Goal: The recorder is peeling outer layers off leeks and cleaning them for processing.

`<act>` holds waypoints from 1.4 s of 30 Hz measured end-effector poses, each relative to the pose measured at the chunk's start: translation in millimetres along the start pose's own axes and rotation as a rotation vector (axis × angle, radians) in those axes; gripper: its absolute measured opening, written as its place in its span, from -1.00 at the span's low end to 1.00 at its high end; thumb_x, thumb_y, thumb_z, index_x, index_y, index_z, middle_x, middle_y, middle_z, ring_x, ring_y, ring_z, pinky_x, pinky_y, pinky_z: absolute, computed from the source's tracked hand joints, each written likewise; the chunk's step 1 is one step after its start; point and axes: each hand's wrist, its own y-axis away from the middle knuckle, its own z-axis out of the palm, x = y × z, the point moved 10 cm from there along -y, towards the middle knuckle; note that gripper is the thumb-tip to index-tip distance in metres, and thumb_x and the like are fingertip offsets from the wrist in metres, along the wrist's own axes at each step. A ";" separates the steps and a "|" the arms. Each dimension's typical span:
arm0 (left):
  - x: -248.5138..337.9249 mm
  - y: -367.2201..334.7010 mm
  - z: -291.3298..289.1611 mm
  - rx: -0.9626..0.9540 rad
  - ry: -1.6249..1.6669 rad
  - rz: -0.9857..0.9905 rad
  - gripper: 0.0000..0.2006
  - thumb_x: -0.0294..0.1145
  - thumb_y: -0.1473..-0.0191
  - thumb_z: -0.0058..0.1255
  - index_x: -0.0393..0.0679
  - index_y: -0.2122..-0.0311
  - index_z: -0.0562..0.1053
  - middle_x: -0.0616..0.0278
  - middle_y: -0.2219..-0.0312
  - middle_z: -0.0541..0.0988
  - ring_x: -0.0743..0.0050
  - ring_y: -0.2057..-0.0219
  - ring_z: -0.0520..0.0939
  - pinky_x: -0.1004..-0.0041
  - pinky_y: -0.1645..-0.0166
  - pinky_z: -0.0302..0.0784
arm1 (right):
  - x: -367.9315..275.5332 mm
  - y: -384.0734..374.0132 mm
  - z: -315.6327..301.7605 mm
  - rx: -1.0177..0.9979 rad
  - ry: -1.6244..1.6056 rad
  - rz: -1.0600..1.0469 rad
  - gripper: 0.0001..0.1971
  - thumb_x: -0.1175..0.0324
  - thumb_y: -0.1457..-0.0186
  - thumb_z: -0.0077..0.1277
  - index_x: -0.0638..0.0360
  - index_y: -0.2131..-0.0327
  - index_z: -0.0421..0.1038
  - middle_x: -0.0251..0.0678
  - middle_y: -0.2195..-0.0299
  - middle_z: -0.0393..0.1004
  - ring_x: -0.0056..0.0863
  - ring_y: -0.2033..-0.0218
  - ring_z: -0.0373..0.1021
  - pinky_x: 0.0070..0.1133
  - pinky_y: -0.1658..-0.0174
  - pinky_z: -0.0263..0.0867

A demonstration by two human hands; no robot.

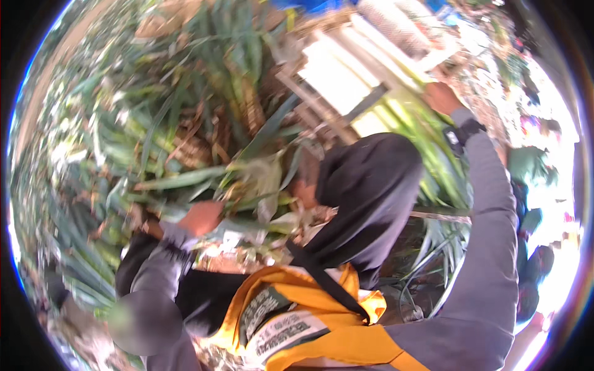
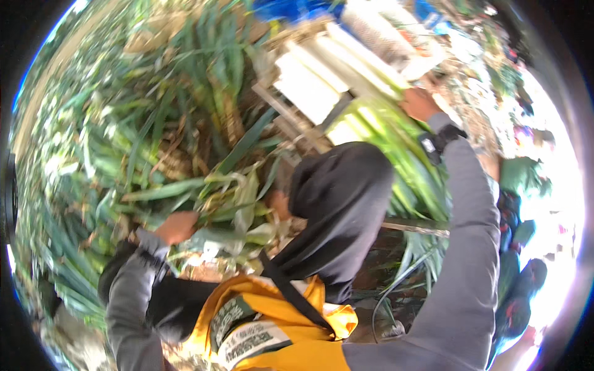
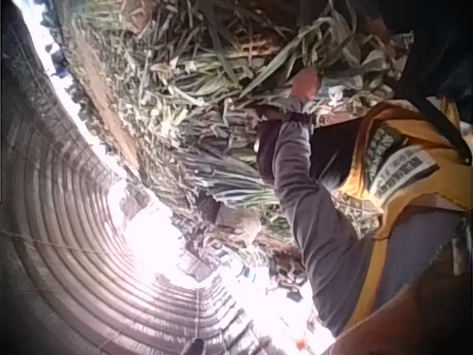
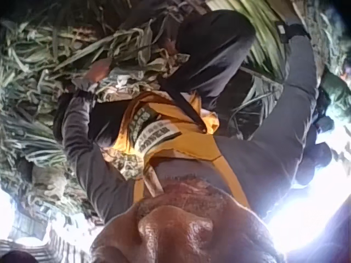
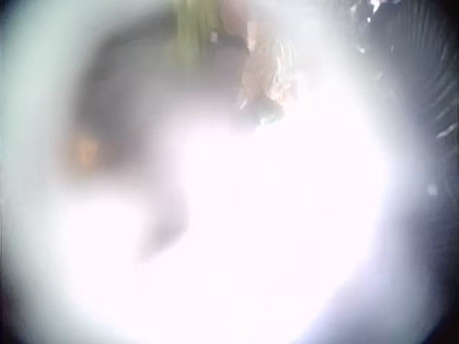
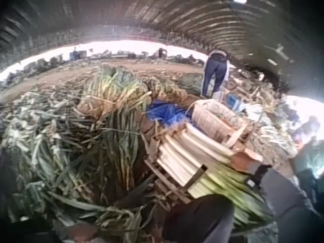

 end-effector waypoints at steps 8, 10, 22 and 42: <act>15.9 -15.8 15.7 -0.210 0.089 -0.050 -0.60 -0.17 -0.03 0.08 -0.16 0.06 0.42 -0.15 0.34 0.57 -0.20 0.23 0.57 0.05 0.14 0.47 | -3.8 -24.9 -51.9 -0.252 -0.150 0.127 -0.58 0.13 -0.17 0.04 0.26 0.05 0.42 -0.18 0.42 0.48 -0.48 0.33 0.46 -0.45 0.30 0.36; 20.5 7.2 20.4 -0.346 0.193 -0.078 -0.48 -0.09 0.04 0.16 -0.12 -0.01 0.42 -0.14 0.22 0.55 -0.18 0.16 0.56 0.07 0.07 0.46 | -63.3 -44.4 -102.9 -0.219 -0.420 0.234 -0.50 0.12 -0.19 0.02 0.17 -0.13 0.32 -0.25 0.28 0.47 -0.63 0.27 0.41 -0.57 0.26 0.36; 9.2 45.9 -159.5 0.306 0.465 -0.124 -0.40 -0.10 -0.17 0.05 -0.24 -0.20 0.24 -0.06 -0.04 0.44 0.14 0.04 0.56 0.32 -0.07 0.47 | -467.1 15.3 -252.7 -0.388 -0.277 -0.847 -0.53 0.15 -0.15 0.07 0.19 -0.07 0.37 -0.22 0.25 0.49 -0.48 0.33 0.47 -0.57 0.34 0.40; -38.4 207.1 -181.6 1.247 1.670 -0.441 -0.64 -0.31 -0.24 -0.06 -0.33 -0.05 0.34 0.25 0.38 0.45 0.62 0.42 0.49 0.61 0.34 0.47 | -470.3 -180.0 250.0 -0.203 -0.589 0.284 -0.42 -0.08 -0.08 0.05 0.34 0.12 0.38 0.09 0.15 0.46 0.07 0.10 0.39 -0.22 0.03 0.30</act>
